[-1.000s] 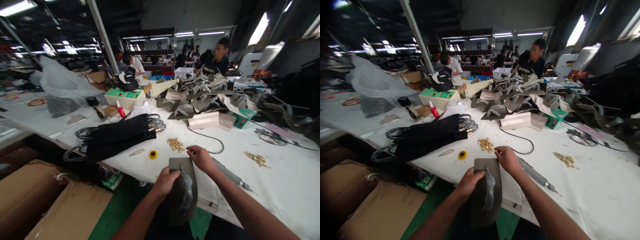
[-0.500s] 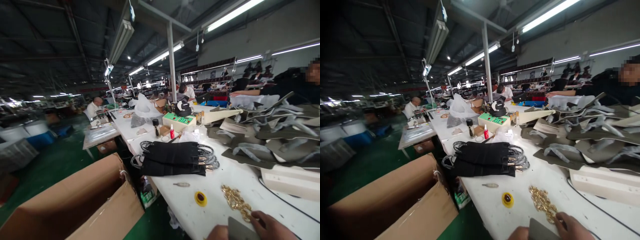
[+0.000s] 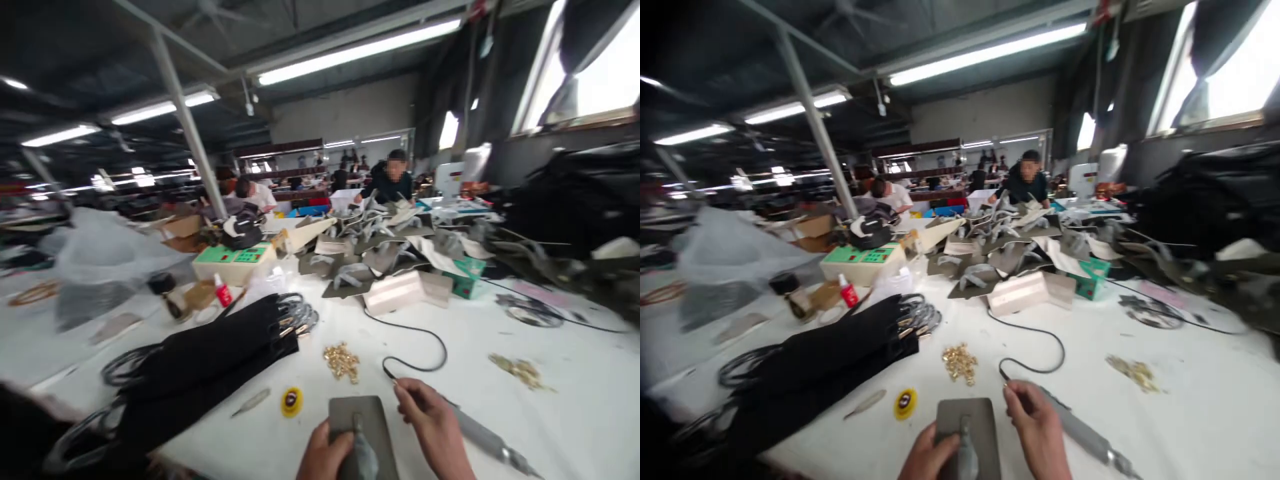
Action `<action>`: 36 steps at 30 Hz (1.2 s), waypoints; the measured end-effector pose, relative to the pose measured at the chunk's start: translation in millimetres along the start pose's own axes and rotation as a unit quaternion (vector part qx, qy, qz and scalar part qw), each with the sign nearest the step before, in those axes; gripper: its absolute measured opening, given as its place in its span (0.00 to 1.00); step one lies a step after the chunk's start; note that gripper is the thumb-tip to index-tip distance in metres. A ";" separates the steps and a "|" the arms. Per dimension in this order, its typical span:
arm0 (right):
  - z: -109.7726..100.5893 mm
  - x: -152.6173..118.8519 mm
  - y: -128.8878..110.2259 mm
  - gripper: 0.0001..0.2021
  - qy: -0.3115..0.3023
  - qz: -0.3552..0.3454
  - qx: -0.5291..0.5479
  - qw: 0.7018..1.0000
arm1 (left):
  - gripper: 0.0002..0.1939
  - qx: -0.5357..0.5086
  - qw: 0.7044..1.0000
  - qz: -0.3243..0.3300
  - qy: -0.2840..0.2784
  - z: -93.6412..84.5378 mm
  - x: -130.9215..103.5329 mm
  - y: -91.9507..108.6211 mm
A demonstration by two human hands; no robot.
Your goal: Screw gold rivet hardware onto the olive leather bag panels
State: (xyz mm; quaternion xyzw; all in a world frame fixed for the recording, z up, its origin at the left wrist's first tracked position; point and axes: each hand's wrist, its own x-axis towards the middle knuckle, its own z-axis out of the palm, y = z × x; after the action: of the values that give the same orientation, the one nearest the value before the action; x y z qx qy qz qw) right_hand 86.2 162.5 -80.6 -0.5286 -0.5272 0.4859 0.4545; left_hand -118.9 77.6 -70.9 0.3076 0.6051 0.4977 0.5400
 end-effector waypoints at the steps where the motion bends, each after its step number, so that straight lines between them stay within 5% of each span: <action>1: -1.2 -4.6 -5.5 0.26 -0.001 0.003 0.023 1.000 | 0.25 0.004 1.000 0.010 0.007 3.4 2.3 4.4; 9: -24.3 -42.6 -73.8 0.20 -0.050 -0.004 0.106 0.993 | 0.24 -0.027 0.998 0.045 0.016 47.4 -20.3 53.1; 16: -27.9 -44.7 -96.2 0.15 -0.043 -0.096 0.070 0.992 | 0.23 0.093 0.979 0.179 -0.003 70.1 -43.9 81.4; 25: -31.6 -48.2 -103.8 0.07 -0.042 -0.194 0.019 0.980 | 0.24 0.224 0.938 0.266 0.005 71.2 -53.4 76.7; 36: -30.4 -61.2 -105.6 0.09 -0.002 -0.247 -0.048 0.968 | 0.23 0.233 0.926 0.296 0.024 71.7 -60.6 71.1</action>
State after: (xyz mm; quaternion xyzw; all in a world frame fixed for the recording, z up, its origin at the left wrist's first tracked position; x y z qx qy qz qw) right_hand 105.8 105.6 29.8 -0.4019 -0.6653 0.3340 0.5333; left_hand -48.1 64.2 22.2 0.5780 0.5982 0.4870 0.2665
